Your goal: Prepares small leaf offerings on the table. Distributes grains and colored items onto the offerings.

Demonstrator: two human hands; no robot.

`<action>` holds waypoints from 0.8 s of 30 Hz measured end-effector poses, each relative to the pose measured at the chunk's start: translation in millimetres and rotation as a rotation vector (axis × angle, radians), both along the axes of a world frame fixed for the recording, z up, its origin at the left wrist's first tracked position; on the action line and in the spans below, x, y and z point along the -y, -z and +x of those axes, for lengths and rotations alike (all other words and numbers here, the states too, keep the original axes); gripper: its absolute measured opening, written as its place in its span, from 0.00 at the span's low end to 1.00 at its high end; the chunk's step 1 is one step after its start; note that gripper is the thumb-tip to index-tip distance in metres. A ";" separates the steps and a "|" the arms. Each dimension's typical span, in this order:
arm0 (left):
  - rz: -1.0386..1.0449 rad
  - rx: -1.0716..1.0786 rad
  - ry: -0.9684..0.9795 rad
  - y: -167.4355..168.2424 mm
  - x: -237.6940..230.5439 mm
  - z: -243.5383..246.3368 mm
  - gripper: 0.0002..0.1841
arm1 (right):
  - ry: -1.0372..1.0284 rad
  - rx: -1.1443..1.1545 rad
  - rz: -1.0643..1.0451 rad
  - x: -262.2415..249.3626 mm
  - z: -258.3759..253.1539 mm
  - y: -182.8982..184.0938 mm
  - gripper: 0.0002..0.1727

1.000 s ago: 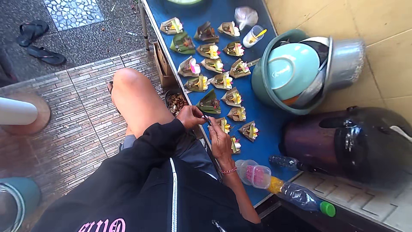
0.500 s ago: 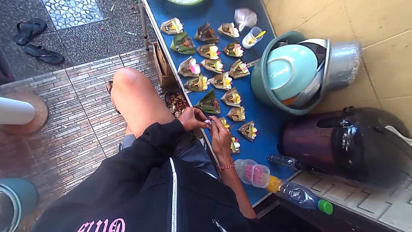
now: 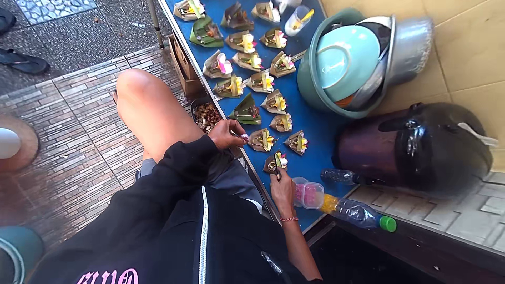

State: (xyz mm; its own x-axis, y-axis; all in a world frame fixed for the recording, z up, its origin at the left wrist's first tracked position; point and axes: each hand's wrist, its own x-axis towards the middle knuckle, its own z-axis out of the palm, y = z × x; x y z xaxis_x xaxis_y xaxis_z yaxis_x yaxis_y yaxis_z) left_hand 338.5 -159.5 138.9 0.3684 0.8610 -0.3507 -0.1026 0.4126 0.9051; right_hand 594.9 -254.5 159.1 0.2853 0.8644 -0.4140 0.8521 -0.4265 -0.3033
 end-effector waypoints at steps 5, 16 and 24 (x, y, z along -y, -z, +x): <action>0.015 0.001 0.018 2.9 0.0 -0.1 0.13 | -0.055 0.163 0.034 -6.5 -8.8 2.6 0.17; -0.039 -0.001 -0.030 5.1 -0.7 2.0 0.14 | -0.158 -0.055 0.245 -9.8 -9.6 2.5 0.22; -0.043 -0.074 -0.056 2.7 0.0 1.5 0.13 | -0.418 -0.318 0.373 -17.4 -61.0 -1.3 0.26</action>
State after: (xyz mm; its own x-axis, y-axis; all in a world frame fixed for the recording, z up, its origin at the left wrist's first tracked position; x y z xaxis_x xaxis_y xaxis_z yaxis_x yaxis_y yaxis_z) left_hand 340.0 -159.5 136.2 0.2922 0.8628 -0.4125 -0.0602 0.4470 0.8925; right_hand 533.8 -237.2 160.3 -0.1939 0.9783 -0.0734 0.7677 0.1048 -0.6322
